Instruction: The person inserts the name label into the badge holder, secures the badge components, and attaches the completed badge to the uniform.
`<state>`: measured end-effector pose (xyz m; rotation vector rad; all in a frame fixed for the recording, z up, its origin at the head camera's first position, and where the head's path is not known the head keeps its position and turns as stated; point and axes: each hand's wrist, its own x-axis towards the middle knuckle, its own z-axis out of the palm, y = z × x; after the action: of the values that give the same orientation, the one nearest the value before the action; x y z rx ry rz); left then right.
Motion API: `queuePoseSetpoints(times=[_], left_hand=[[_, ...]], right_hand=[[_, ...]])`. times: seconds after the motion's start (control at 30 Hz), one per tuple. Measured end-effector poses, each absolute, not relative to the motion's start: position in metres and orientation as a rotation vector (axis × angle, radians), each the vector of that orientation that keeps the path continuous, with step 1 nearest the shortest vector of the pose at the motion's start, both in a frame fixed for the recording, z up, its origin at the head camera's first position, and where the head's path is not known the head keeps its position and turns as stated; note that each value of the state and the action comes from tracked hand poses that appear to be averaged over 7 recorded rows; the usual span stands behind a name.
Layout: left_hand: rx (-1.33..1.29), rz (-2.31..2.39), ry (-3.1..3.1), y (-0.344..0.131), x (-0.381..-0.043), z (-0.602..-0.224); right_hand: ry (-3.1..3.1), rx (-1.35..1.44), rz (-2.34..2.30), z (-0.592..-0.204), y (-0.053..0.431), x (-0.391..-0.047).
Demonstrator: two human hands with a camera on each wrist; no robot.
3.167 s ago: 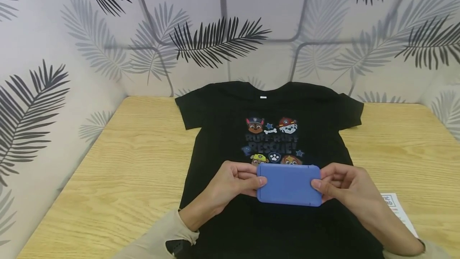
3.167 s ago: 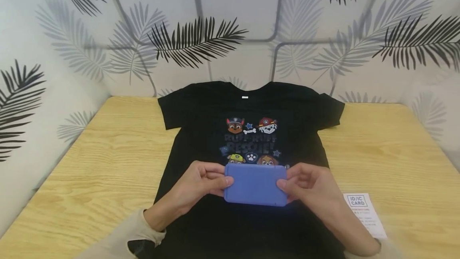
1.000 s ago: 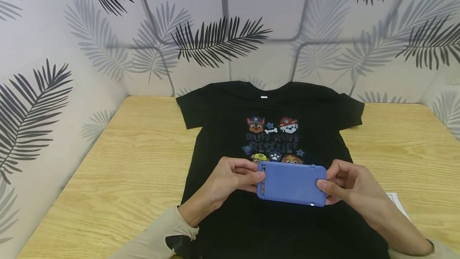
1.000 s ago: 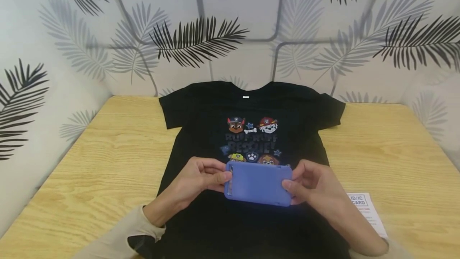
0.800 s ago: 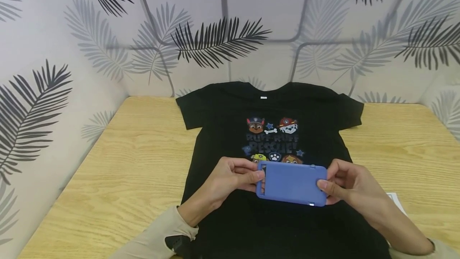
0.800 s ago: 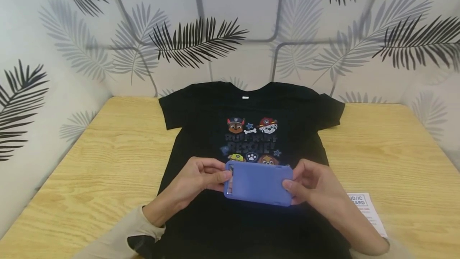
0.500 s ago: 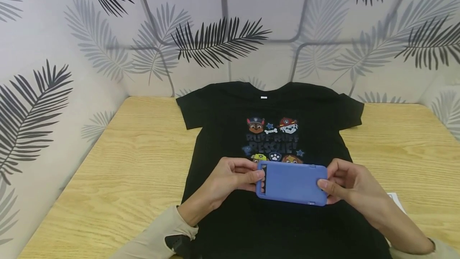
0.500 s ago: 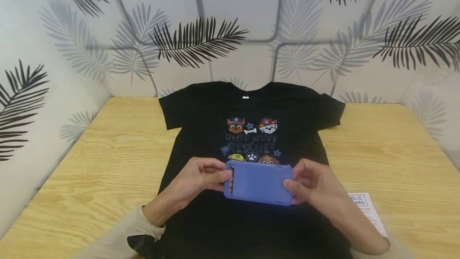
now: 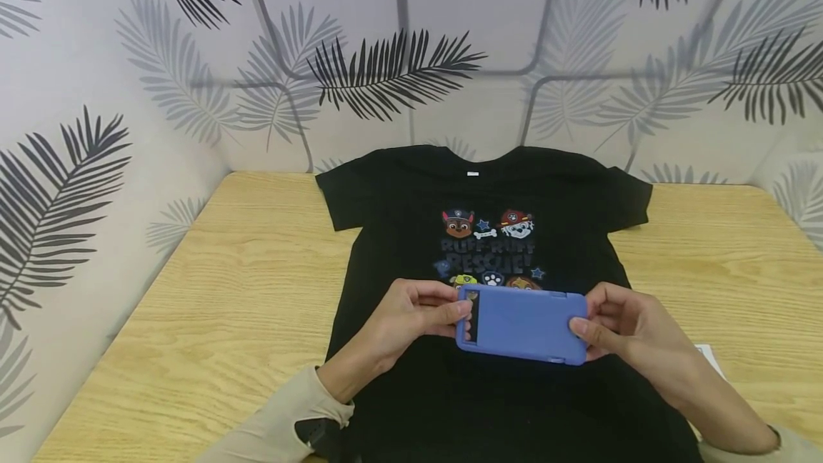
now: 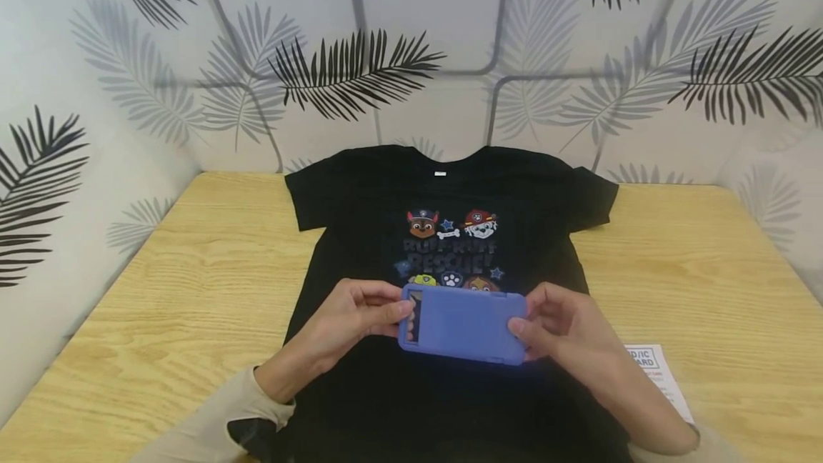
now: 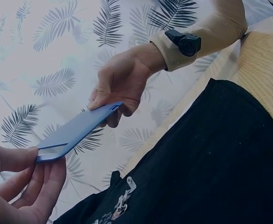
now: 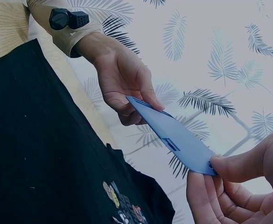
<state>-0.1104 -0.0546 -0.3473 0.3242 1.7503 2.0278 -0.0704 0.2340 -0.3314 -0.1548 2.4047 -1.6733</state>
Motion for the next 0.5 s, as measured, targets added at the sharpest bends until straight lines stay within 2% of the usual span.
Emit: queuePoseSetpoints(times=[0.5], left_hand=[[0.338, 2.018, 1.776, -0.0538, -0.1109, -0.3467]], right_hand=[[2.385, -0.077, -1.714, -0.3305, 0.2333, -0.0719]])
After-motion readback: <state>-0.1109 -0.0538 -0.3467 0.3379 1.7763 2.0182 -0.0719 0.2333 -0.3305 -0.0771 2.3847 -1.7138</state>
